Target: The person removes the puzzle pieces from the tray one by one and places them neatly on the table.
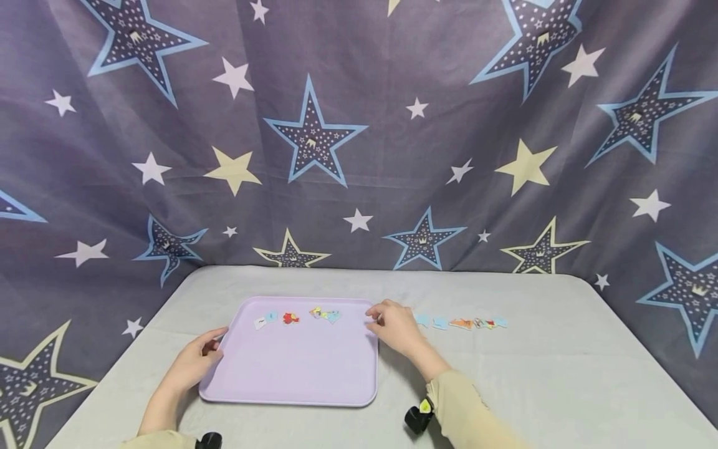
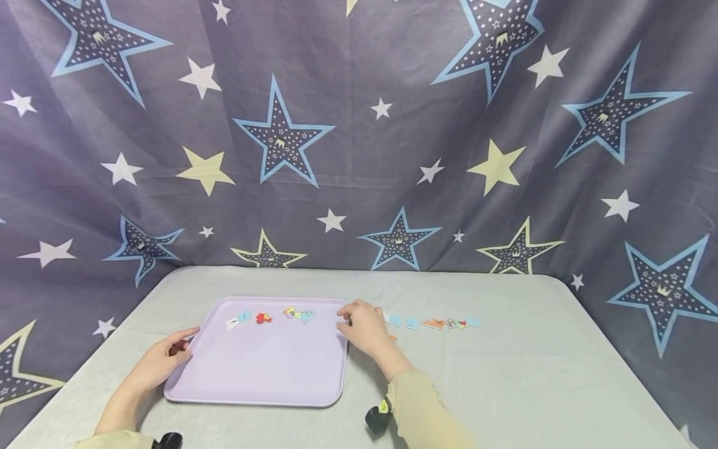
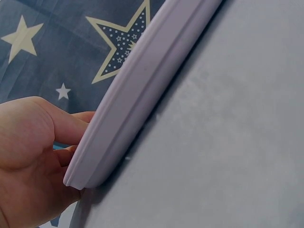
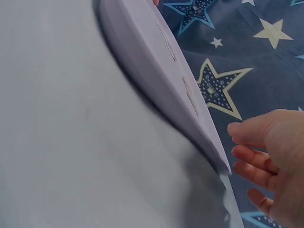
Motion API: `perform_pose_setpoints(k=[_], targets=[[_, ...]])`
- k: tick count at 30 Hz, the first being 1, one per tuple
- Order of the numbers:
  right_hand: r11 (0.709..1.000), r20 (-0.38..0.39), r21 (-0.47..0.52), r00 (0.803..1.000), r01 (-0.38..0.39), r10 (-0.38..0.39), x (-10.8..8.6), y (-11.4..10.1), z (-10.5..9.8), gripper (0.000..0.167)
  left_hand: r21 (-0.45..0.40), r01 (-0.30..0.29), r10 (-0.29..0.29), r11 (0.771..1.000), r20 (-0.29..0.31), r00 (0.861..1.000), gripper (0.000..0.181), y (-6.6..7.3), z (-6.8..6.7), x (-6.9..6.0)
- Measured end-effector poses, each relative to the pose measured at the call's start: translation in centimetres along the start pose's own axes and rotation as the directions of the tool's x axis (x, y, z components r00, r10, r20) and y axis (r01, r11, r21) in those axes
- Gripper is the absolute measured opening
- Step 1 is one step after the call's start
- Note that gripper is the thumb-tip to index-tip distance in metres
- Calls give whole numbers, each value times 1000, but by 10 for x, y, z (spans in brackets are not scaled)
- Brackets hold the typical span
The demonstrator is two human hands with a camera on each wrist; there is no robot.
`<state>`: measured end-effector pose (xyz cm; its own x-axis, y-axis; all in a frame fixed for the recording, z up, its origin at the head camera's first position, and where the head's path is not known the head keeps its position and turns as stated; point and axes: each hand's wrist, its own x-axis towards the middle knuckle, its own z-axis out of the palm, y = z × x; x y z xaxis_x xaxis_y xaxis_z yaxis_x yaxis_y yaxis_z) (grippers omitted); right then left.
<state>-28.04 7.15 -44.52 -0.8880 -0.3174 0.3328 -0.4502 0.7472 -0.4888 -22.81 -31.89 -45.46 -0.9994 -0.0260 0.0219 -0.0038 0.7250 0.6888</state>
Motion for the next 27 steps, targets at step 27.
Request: perform_pose_setpoints(k=[27], targets=[[995, 11, -94, 1000, 13, -12, 34, -34, 41, 39, -1, -4, 4, 1000, -10, 1000, 47, 1, 0, -1]])
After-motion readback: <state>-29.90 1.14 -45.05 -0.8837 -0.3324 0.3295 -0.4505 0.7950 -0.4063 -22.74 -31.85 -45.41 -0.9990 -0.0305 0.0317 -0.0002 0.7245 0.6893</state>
